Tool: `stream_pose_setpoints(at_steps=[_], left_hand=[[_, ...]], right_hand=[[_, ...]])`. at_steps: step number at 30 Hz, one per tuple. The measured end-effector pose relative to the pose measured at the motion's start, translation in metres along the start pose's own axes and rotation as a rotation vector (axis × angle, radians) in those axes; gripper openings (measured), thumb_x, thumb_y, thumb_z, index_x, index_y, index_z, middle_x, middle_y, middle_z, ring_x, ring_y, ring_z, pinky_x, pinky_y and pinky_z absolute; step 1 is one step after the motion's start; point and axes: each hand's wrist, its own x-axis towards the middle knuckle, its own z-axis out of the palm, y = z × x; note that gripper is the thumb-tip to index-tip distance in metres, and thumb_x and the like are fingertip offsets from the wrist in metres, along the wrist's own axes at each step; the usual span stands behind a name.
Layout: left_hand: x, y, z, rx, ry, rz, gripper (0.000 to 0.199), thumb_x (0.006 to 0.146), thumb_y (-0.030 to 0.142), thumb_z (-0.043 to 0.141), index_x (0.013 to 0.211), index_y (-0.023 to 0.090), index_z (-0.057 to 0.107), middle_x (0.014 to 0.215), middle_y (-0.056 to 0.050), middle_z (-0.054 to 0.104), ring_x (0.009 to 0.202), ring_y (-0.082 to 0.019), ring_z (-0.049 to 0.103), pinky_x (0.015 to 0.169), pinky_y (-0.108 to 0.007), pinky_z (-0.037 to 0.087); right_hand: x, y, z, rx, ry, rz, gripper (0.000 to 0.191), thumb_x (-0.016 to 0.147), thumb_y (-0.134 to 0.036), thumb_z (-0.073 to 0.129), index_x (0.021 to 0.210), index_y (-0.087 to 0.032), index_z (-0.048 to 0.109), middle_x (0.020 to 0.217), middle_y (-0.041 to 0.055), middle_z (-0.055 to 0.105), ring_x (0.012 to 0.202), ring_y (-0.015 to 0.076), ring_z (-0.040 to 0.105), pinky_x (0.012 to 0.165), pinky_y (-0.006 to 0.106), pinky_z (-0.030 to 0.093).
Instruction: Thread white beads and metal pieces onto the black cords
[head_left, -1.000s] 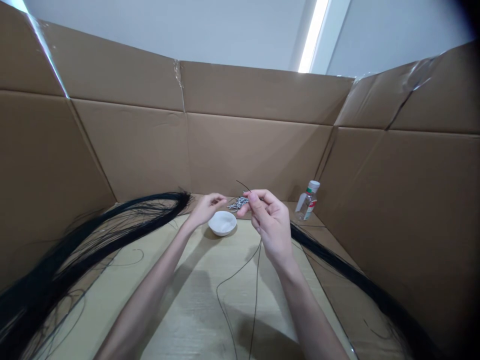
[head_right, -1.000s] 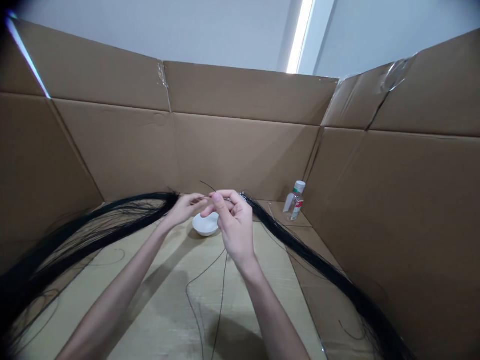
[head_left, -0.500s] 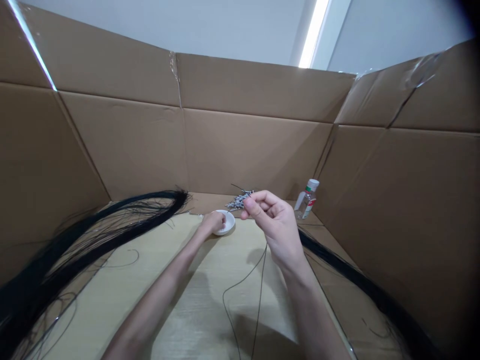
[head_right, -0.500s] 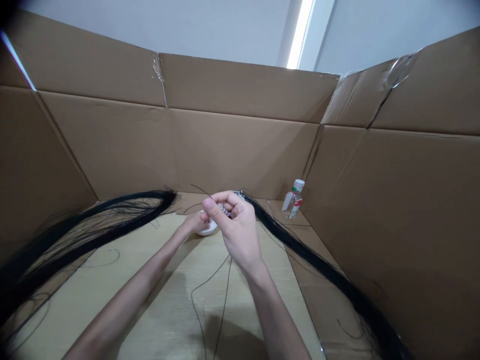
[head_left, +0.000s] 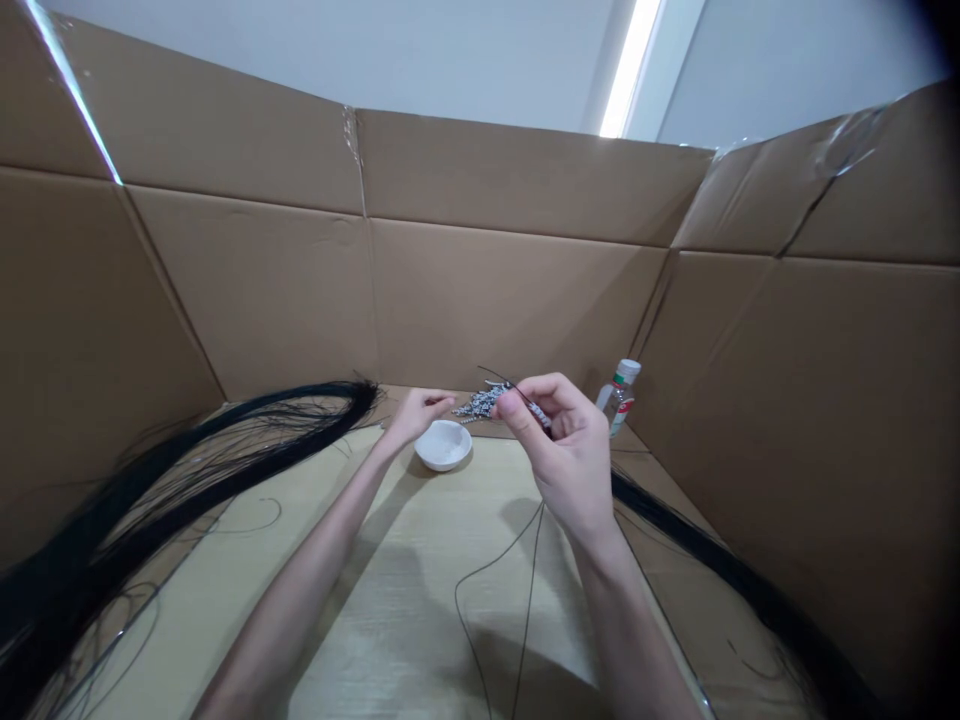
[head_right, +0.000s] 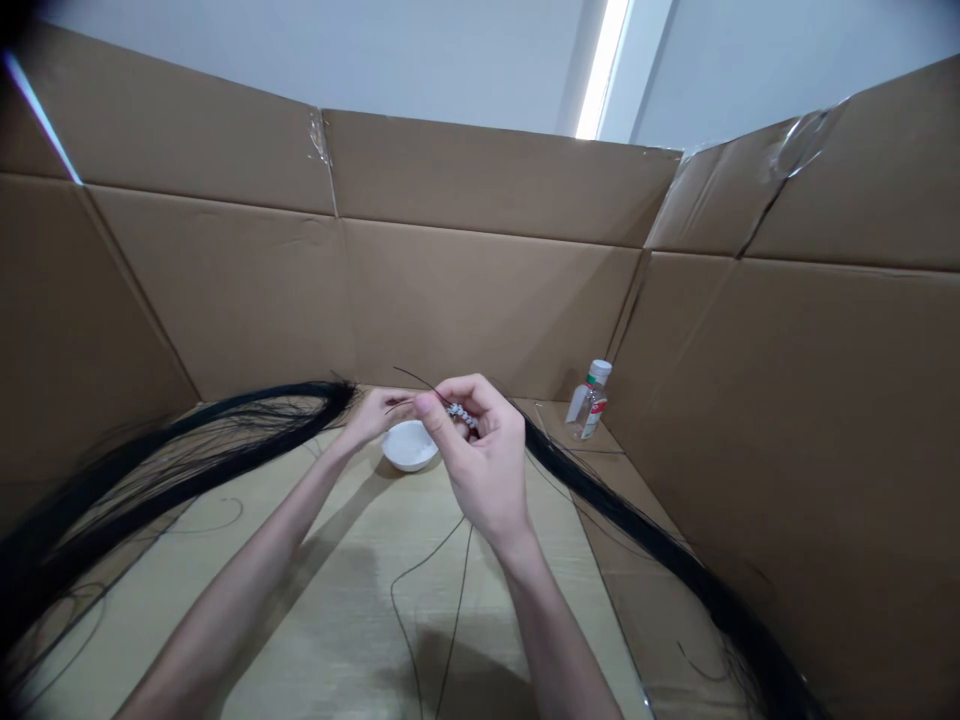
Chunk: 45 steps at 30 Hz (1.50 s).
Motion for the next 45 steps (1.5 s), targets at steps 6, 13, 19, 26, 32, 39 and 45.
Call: stream_pose_setpoints(at_steps=[6, 13, 19, 26, 32, 39, 45], left_hand=[[-0.038, 0.075, -0.014, -0.268, 0.09, 0.091, 0.034, 0.085, 0.046, 0.082, 0.11, 0.024, 0.081, 0.113, -0.006, 0.081, 0.102, -0.018, 0.073, 0.091, -0.029, 0.058], [-0.086, 0.12, -0.013, -0.501, 0.013, 0.217, 0.011, 0.084, 0.027, 0.088, 0.09, 0.023, 0.079, 0.087, 0.002, 0.078, 0.079, -0.009, 0.072, 0.072, -0.015, 0.057], [-0.09, 0.119, -0.01, -0.528, 0.025, 0.244, 0.007, 0.089, 0.023, 0.084, 0.095, 0.024, 0.08, 0.093, 0.001, 0.081, 0.081, -0.009, 0.074, 0.076, -0.015, 0.06], [-0.089, 0.115, -0.002, -0.601, -0.014, 0.279, 0.01, 0.088, 0.018, 0.084, 0.094, 0.025, 0.08, 0.096, 0.002, 0.083, 0.088, -0.009, 0.076, 0.079, -0.015, 0.061], [-0.091, 0.113, 0.002, -0.651, -0.059, 0.305, 0.013, 0.089, 0.013, 0.082, 0.093, 0.024, 0.079, 0.097, 0.004, 0.083, 0.088, -0.008, 0.077, 0.078, -0.013, 0.061], [-0.093, 0.113, 0.006, -0.706, -0.081, 0.322, 0.011, 0.089, 0.014, 0.082, 0.093, 0.024, 0.079, 0.095, 0.003, 0.083, 0.087, -0.01, 0.078, 0.077, -0.015, 0.062], [-0.092, 0.111, 0.004, -0.679, -0.057, 0.312, 0.007, 0.09, 0.019, 0.082, 0.095, 0.025, 0.082, 0.092, 0.002, 0.082, 0.08, -0.008, 0.075, 0.076, -0.014, 0.062]], right_hand=[[-0.005, -0.002, 0.002, -0.051, 0.084, -0.069, 0.016, 0.086, -0.031, 0.084, 0.086, -0.021, 0.072, 0.08, 0.0008, 0.072, 0.071, 0.0138, 0.064, 0.056, 0.026, 0.047], [-0.006, -0.003, 0.004, -0.072, 0.09, -0.088, 0.011, 0.084, -0.027, 0.085, 0.087, -0.021, 0.076, 0.08, 0.0009, 0.075, 0.066, 0.0128, 0.064, 0.05, 0.024, 0.045], [-0.01, -0.008, 0.005, -0.109, 0.183, -0.193, 0.005, 0.087, -0.022, 0.082, 0.088, -0.022, 0.077, 0.081, 0.0008, 0.077, 0.071, 0.0145, 0.069, 0.051, 0.024, 0.048], [-0.019, -0.011, 0.013, -0.179, 0.265, -0.354, 0.01, 0.087, -0.016, 0.081, 0.09, -0.024, 0.077, 0.081, -0.0003, 0.077, 0.06, 0.0128, 0.065, 0.043, 0.024, 0.044], [-0.023, -0.005, 0.017, -0.243, 0.32, -0.467, 0.015, 0.086, -0.013, 0.08, 0.092, -0.025, 0.077, 0.081, -0.0027, 0.074, 0.048, 0.0066, 0.046, 0.037, 0.023, 0.035], [-0.023, -0.005, 0.017, -0.268, 0.303, -0.53, 0.017, 0.086, -0.01, 0.079, 0.095, -0.025, 0.076, 0.085, -0.0018, 0.077, 0.052, 0.0075, 0.054, 0.039, 0.023, 0.037], [-0.021, -0.005, 0.014, -0.307, 0.329, -0.559, 0.02, 0.086, -0.008, 0.078, 0.095, -0.026, 0.076, 0.084, -0.003, 0.076, 0.051, 0.0063, 0.053, 0.038, 0.022, 0.036]])
